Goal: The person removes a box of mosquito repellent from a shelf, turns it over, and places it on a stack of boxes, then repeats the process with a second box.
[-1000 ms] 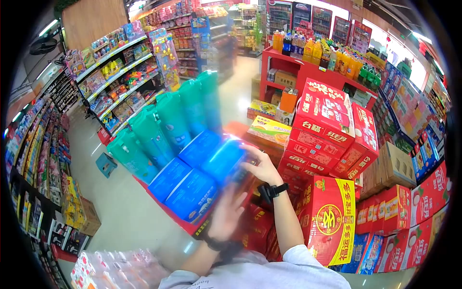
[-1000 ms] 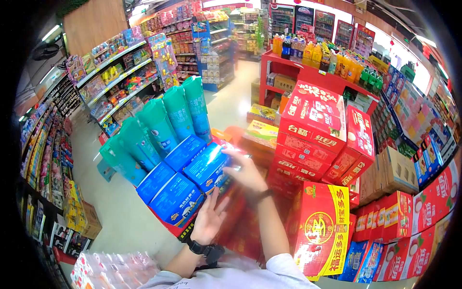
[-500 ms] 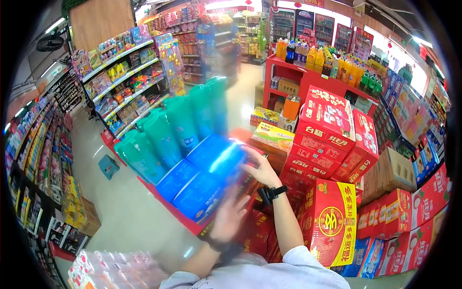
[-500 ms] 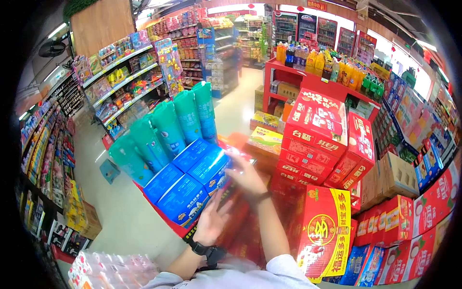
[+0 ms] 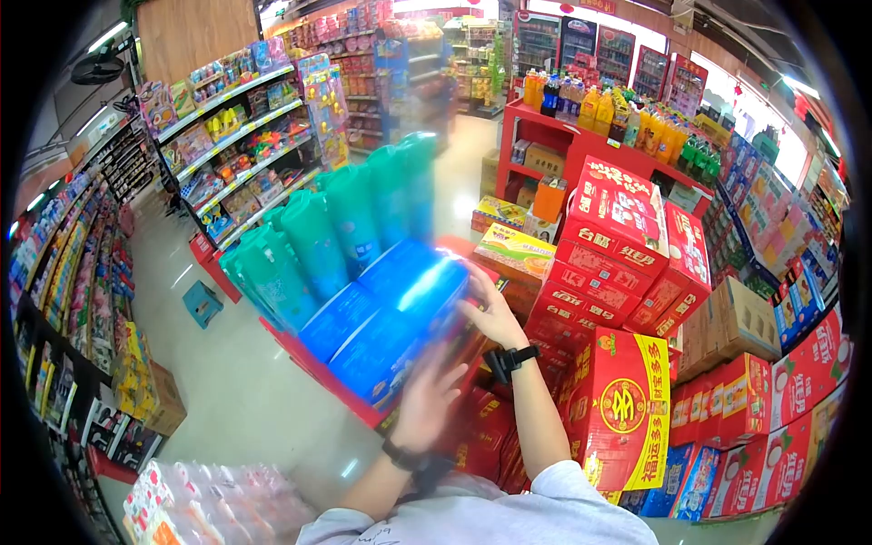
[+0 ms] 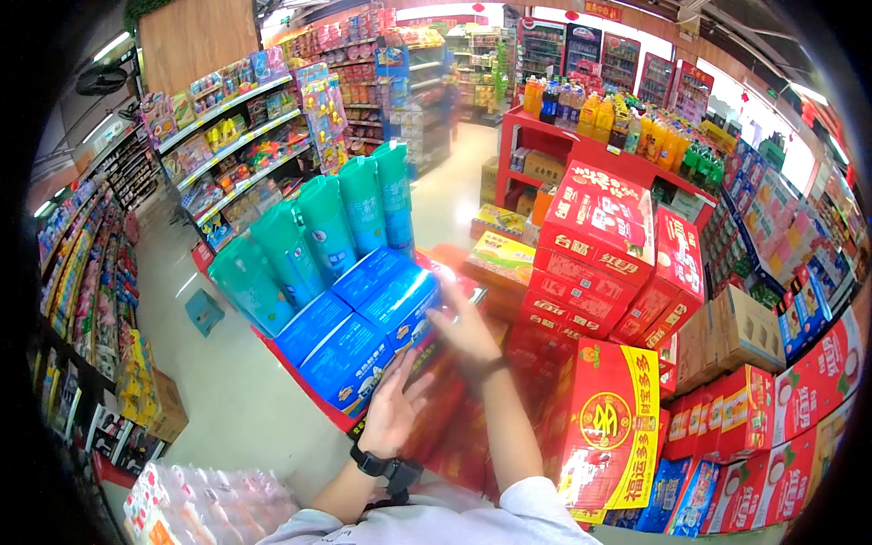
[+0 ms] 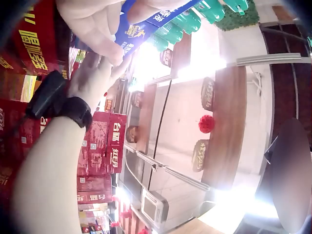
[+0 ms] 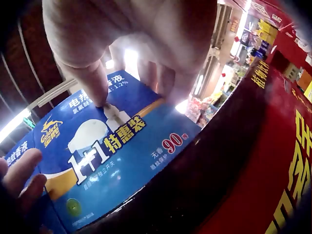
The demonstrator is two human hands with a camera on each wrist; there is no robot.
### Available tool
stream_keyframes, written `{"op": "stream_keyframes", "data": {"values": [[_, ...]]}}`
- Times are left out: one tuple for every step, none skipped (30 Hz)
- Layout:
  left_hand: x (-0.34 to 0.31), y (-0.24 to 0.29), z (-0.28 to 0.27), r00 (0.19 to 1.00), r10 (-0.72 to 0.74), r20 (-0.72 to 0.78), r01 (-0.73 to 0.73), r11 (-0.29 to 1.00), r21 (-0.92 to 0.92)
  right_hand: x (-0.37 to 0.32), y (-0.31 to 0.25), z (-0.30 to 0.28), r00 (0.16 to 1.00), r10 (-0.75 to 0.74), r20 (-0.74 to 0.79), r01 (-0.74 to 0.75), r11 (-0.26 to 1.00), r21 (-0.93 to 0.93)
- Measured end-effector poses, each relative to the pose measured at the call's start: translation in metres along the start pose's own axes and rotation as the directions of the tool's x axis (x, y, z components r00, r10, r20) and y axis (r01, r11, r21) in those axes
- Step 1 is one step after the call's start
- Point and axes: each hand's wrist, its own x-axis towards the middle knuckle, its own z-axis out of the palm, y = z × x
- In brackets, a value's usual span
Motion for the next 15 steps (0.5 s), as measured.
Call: {"op": "stream_keyframes", "data": {"values": [[-0.001, -0.001, -0.003, 1.000, 0.011, -0.001, -0.011, 1.000, -0.004, -0.001, 0.000, 0.000, 1.000, 0.000, -0.010, 0.000, 1.000, -0.010], [-0.002, -0.002, -0.006, 1.000, 0.022, -0.001, -0.022, 1.000, -0.008, -0.002, -0.002, 0.001, 1.000, -0.001, -0.020, 0.001, 1.000, -0.020], [-0.003, -0.002, -0.009, 0.999, 0.036, 0.000, -0.036, 0.999, -0.014, -0.003, 0.001, 0.002, 0.998, -0.030, -0.058, 0.027, 0.998, -0.053], [-0.004, -0.003, -0.011, 1.000, 0.028, 0.003, -0.027, 0.999, -0.019, -0.004, 0.006, 0.001, 0.994, -0.060, -0.094, 0.052, 0.995, -0.086], [-0.007, -0.004, -0.014, 1.000, 0.020, 0.003, -0.020, 0.999, -0.027, -0.005, 0.004, 0.002, 0.988, -0.090, -0.125, 0.075, 0.990, -0.120], [-0.010, -0.005, -0.017, 1.000, 0.015, 0.000, -0.015, 0.999, -0.039, -0.009, 0.001, -0.002, 0.976, -0.121, -0.181, 0.090, 0.981, -0.171], [-0.014, -0.006, -0.020, 0.999, 0.025, 0.027, -0.024, 0.999, -0.022, -0.014, 0.000, -0.001, 0.950, -0.122, -0.289, 0.105, 0.992, -0.074], [-0.020, -0.006, -0.025, 0.998, 0.032, 0.051, -0.032, 0.999, -0.004, -0.021, -0.011, 0.004, 0.917, -0.119, -0.380, 0.129, 0.992, 0.001], [-0.024, -0.006, -0.029, 0.996, 0.038, 0.075, -0.039, 0.999, 0.014, -0.031, -0.025, 0.009, 0.877, -0.104, -0.468, 0.157, 0.985, 0.074], [-0.035, -0.001, -0.027, 0.996, 0.053, 0.077, -0.057, 0.997, 0.053, -0.045, -0.040, 0.011, 0.869, -0.062, -0.491, 0.119, 0.989, 0.085], [-0.043, 0.003, -0.027, 0.996, 0.052, 0.079, -0.065, 0.984, 0.167, -0.058, -0.051, 0.014, 0.856, -0.025, -0.517, 0.087, 0.992, 0.096], [-0.052, 0.007, -0.030, 0.996, 0.047, 0.082, -0.069, 0.957, 0.283, -0.068, -0.054, 0.019, 0.831, -0.160, -0.533, 0.159, 0.986, -0.048], [-0.059, 0.010, -0.035, 0.996, 0.036, 0.084, -0.067, 0.914, 0.399, -0.081, -0.059, 0.025, 0.843, -0.158, -0.514, 0.175, 0.984, -0.017], [-0.065, 0.013, -0.043, 0.995, 0.014, 0.094, -0.058, 0.876, 0.480, -0.096, -0.071, 0.034, 0.869, -0.104, -0.483, 0.151, 0.987, 0.060], [-0.071, 0.013, -0.053, 0.994, 0.002, 0.114, -0.061, 0.855, 0.516, -0.105, -0.064, 0.039, 0.886, -0.204, -0.415, 0.228, 0.974, 0.009]]}}
